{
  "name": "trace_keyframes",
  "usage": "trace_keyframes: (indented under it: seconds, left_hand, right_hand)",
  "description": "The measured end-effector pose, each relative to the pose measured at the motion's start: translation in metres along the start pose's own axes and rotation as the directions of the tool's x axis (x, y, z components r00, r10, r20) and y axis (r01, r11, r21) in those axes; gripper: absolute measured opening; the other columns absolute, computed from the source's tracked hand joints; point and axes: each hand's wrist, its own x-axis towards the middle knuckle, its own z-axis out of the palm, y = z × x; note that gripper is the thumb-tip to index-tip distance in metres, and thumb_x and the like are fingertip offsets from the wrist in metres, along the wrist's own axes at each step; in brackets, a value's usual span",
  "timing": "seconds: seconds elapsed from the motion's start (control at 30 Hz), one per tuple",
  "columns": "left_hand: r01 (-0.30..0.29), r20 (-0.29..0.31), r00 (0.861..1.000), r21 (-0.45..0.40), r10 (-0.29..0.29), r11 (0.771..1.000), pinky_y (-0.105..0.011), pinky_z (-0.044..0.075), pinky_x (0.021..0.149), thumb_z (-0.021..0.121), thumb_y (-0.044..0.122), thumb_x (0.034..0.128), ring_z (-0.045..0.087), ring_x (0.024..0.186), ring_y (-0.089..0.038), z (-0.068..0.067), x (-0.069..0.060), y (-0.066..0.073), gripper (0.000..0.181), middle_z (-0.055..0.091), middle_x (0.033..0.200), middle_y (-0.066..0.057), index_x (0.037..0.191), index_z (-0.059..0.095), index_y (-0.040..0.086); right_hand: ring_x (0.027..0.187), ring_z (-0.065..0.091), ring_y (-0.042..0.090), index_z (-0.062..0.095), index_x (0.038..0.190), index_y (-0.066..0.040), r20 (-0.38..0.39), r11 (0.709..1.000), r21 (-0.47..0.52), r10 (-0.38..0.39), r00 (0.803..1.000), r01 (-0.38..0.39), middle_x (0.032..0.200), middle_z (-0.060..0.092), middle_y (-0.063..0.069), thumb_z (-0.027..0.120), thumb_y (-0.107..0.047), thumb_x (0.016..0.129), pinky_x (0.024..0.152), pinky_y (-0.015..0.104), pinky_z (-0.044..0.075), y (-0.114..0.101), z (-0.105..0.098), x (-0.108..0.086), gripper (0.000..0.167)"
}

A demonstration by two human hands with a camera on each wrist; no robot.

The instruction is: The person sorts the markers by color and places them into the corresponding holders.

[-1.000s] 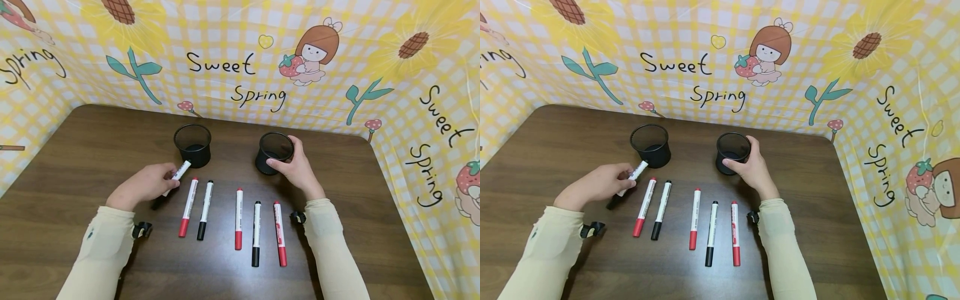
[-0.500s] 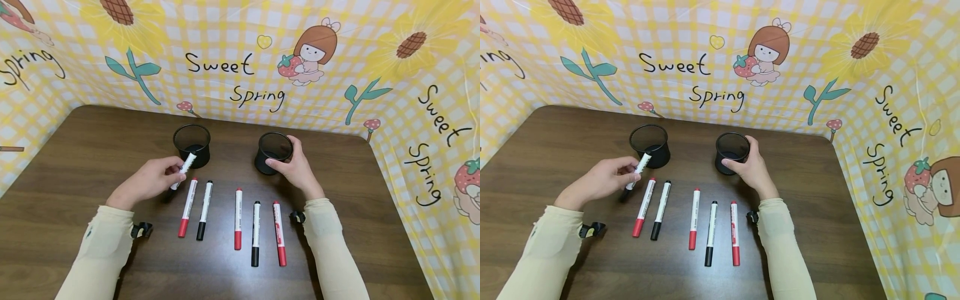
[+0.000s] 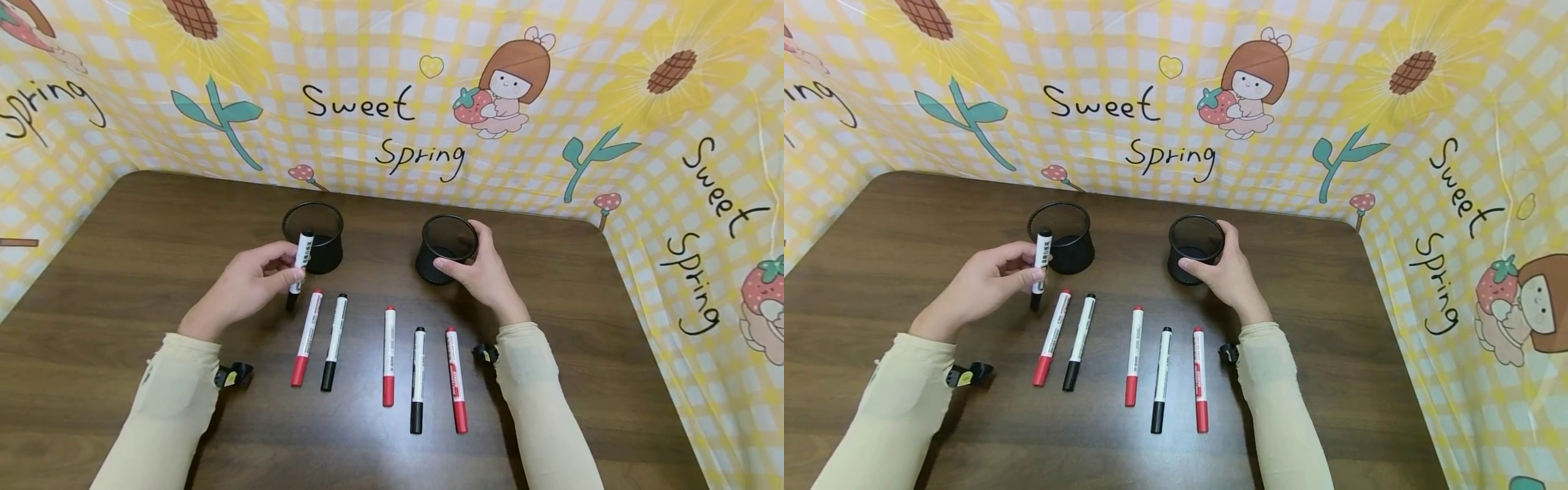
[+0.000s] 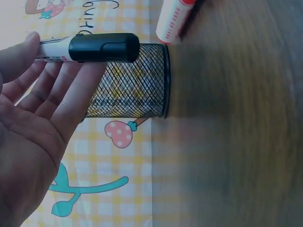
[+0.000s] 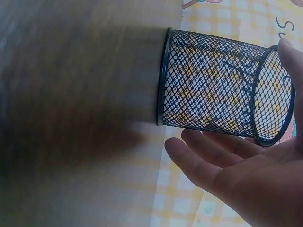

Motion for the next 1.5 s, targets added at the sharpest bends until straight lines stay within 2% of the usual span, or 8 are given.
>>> trace_keyframes:
  seconds: [0.13,0.3,0.47,0.67,0.87,1.0,1.17,1.5]
  left_hand:
    - [-0.035,-0.004,0.999,-0.141,0.035,0.989,-0.036,0.058,0.074,0.066,0.010,0.0995,0.067,0.085,-0.024,0.004,0.003,0.004,0.020,0.071,0.099,-0.011,0.117,0.066,0.001]
    - [-0.101,-0.003,0.994,-0.330,0.106,0.939,-0.038,0.059,0.076,0.065,0.001,0.0981,0.071,0.086,-0.026,0.011,0.007,0.011,0.024,0.072,0.103,-0.020,0.121,0.063,-0.006]
    - [-0.168,-0.041,0.986,-0.338,0.163,0.926,-0.034,0.059,0.074,0.064,-0.001,0.0976,0.069,0.087,-0.020,0.018,0.013,0.018,0.022,0.071,0.101,-0.020,0.119,0.064,-0.006]
    - [-0.212,-0.076,0.977,-0.359,0.198,0.909,-0.033,0.058,0.072,0.063,0.000,0.0984,0.069,0.085,-0.022,0.026,0.025,0.026,0.021,0.071,0.099,-0.015,0.118,0.065,-0.005]
    - [-0.241,-0.080,0.970,-0.387,0.228,0.890,-0.039,0.058,0.074,0.064,0.002,0.0990,0.069,0.088,-0.024,0.037,0.050,0.040,0.021,0.071,0.101,-0.016,0.119,0.066,-0.002]
    - [-0.257,-0.077,0.966,-0.396,0.247,0.882,-0.036,0.058,0.074,0.066,0.004,0.0983,0.068,0.087,-0.023,0.044,0.073,0.052,0.019,0.071,0.100,-0.014,0.116,0.067,-0.003]
    - [-0.268,-0.103,0.963,-0.450,0.249,0.852,-0.036,0.058,0.072,0.071,0.007,0.0953,0.068,0.081,-0.025,0.053,0.104,0.069,0.018,0.072,0.095,-0.015,0.108,0.068,-0.005]
    - [-0.305,-0.119,0.952,-0.419,0.281,0.855,-0.032,0.053,0.077,0.074,0.013,0.0934,0.064,0.087,-0.028,0.074,0.144,0.088,0.021,0.071,0.097,-0.010,0.109,0.070,-0.001]
  right_hand:
    - [0.122,0.052,0.036,0.028,0.151,-0.016,-0.008,1.000,-0.011,-0.003,1.000,0.003,0.137,0.051,0.018,0.084,-0.034,0.083,0.104,0.049,0.037,0.000,-0.002,0.000,0.090]
    - [0.122,0.052,0.036,0.028,0.151,-0.016,-0.004,1.000,-0.011,0.004,1.000,-0.004,0.136,0.052,0.018,0.084,-0.036,0.083,0.103,0.049,0.037,0.000,-0.002,0.000,0.090]
    - [0.121,0.052,0.035,0.027,0.152,-0.018,0.002,1.000,0.000,0.012,1.000,-0.012,0.135,0.052,0.017,0.084,-0.037,0.083,0.103,0.049,0.037,0.001,-0.001,0.001,0.091]
    - [0.120,0.053,0.034,0.027,0.152,-0.017,0.012,1.000,0.021,-0.005,1.000,0.005,0.136,0.051,0.017,0.084,-0.037,0.083,0.102,0.048,0.038,0.003,0.002,0.003,0.092]
    - [0.118,0.055,0.035,0.028,0.151,-0.017,0.001,1.000,0.025,-0.010,1.000,0.010,0.135,0.052,0.018,0.085,-0.034,0.083,0.102,0.047,0.039,0.004,0.001,0.003,0.090]
    - [0.118,0.055,0.034,0.029,0.151,-0.018,0.002,1.000,0.030,-0.009,1.000,0.009,0.135,0.052,0.018,0.085,-0.034,0.083,0.101,0.047,0.039,0.004,0.000,0.002,0.089]
    - [0.119,0.054,0.033,0.029,0.150,-0.018,-0.003,0.999,0.038,-0.011,1.000,0.011,0.135,0.053,0.017,0.084,-0.034,0.083,0.102,0.047,0.039,0.004,-0.001,0.003,0.089]
    - [0.121,0.053,0.033,0.027,0.151,-0.016,0.001,0.999,0.031,-0.031,1.000,0.031,0.134,0.054,0.017,0.084,-0.038,0.084,0.102,0.048,0.039,0.007,0.001,0.004,0.091]
